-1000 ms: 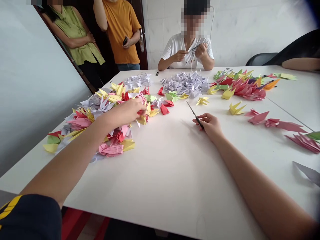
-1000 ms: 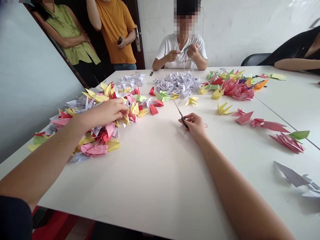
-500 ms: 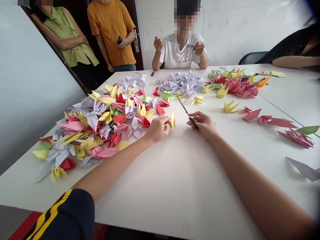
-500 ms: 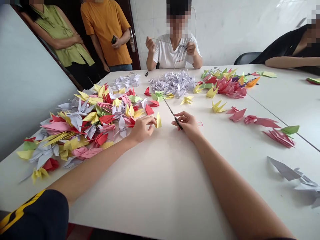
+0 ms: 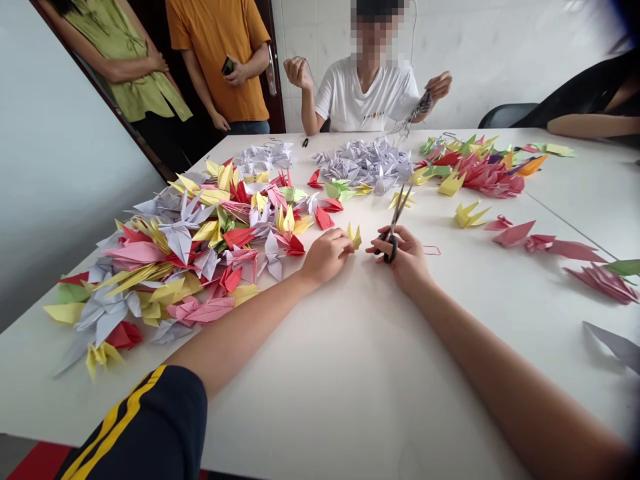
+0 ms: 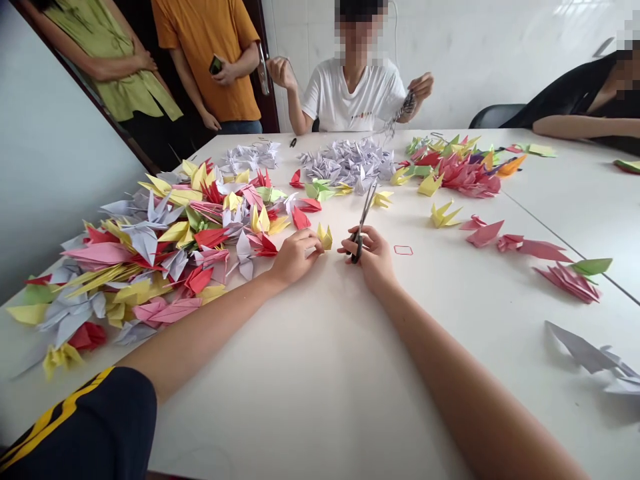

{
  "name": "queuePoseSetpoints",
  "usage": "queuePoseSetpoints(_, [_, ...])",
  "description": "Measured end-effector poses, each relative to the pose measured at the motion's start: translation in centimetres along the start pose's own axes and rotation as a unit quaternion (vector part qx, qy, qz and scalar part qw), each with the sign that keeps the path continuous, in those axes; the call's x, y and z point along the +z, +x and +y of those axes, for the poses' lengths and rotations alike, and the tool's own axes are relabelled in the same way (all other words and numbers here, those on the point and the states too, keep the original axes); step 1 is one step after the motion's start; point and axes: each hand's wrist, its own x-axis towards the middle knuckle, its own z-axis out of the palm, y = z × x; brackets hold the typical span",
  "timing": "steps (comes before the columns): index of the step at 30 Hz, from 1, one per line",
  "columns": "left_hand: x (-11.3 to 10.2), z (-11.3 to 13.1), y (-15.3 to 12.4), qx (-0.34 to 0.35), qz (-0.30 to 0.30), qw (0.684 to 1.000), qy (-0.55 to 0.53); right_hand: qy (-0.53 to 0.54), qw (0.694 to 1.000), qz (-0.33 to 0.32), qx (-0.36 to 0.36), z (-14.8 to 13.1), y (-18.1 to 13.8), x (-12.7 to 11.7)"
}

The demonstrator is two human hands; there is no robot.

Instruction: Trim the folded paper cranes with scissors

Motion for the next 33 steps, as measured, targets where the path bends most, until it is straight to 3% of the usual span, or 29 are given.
queuePoseSetpoints(8, [-0.1,0.5,0.0,-0.042,-0.003,0.998,-0.037,0.008,0.998,-0.052,0.023,-0.4,-0.1,-0.2])
queuePoseSetpoints(13, [-0.2,0.5,-0.1,-0.06,-0.003,0.995,-0.075,-0.022,0.998,-0.05,0.025,-0.8,-0.3,0.1])
queuePoseSetpoints(22, [-0.7,1.5,-0.1,-0.077,-0.058,0.983,-0.156,-0.03,0.997,-0.059,0.035,-0.4,-0.1,-0.2])
queuePoseSetpoints(27, [-0.4,1.4,-0.1,-0.102,-0.041,0.974,-0.197,-0.029,0.997,-0.066,0.04,-0.3,-0.2,0.0])
queuePoseSetpoints(33, [0.0,1.0,0.0,-0.065,-0.046,0.985,-0.153,-0.04,0.996,-0.069,0.031,0.0,-0.2,-0.2])
